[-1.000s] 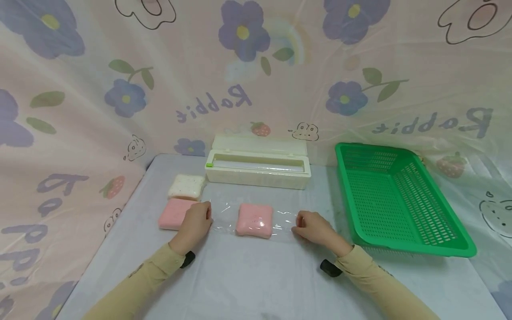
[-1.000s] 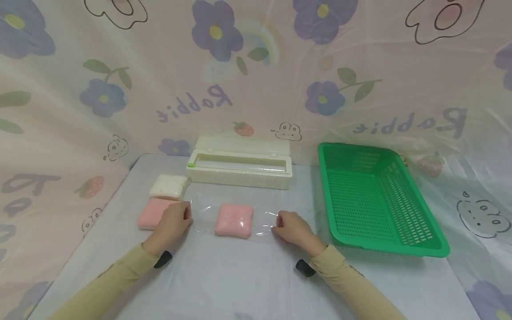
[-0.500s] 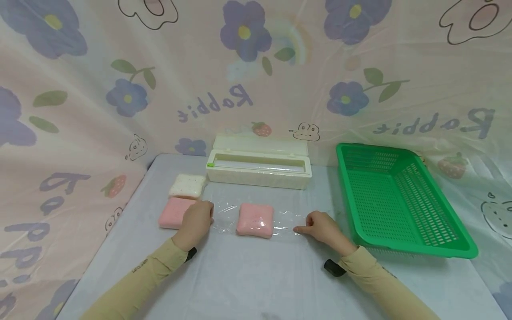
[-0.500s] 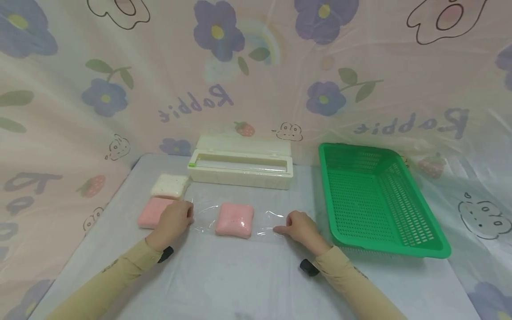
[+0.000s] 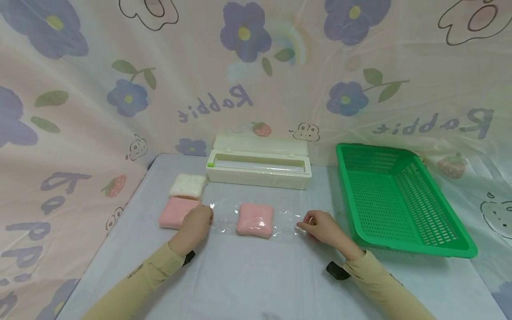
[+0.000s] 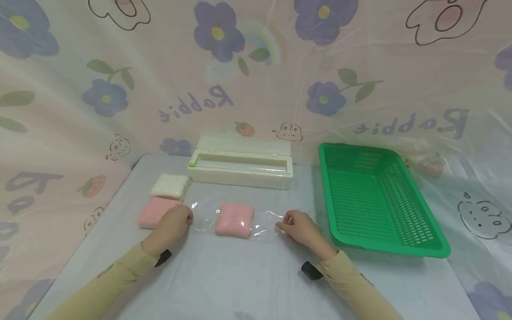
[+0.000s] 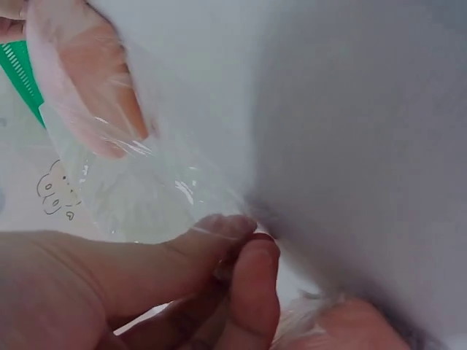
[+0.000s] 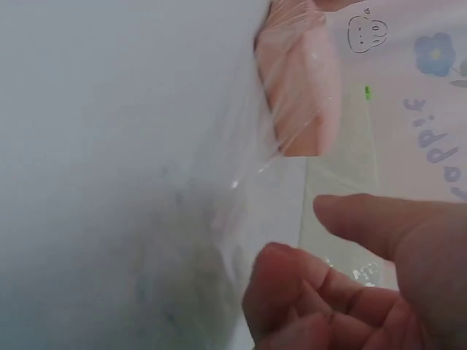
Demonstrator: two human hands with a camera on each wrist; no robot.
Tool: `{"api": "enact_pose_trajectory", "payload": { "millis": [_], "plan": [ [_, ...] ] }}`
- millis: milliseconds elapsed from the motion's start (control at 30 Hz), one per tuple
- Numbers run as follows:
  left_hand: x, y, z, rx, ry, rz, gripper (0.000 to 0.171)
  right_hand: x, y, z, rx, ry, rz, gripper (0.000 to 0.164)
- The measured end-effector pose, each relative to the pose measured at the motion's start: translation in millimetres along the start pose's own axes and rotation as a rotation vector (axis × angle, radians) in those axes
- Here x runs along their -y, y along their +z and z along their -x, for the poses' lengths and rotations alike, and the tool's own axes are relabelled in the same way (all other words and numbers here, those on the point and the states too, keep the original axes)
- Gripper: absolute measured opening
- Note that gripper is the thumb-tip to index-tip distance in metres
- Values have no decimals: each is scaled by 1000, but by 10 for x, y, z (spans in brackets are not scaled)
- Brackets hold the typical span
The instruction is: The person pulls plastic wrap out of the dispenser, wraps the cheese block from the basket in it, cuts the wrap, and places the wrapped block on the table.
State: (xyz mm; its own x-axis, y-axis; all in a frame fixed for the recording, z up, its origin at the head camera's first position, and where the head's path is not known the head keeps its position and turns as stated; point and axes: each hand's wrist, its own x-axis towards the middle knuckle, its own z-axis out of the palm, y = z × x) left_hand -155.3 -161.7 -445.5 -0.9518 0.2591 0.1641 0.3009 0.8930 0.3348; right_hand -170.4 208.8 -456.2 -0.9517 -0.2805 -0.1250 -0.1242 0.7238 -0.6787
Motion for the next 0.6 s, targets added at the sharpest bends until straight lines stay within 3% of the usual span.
{"api": "enact_pose_trajectory", "payload": {
  "millis": [233,367,600],
  "plan": [
    [-83,-79,-15,-1,-2,-23,9,102,-54,29,-7,-136,14,17],
    [-136,-125,-60,-5,99,-2,22,160,-69,-2,14,-255,36,20],
    [-195,-93,-146,50,256,43,51,270,1,-42,23,-420,83,45]
  ]
}}
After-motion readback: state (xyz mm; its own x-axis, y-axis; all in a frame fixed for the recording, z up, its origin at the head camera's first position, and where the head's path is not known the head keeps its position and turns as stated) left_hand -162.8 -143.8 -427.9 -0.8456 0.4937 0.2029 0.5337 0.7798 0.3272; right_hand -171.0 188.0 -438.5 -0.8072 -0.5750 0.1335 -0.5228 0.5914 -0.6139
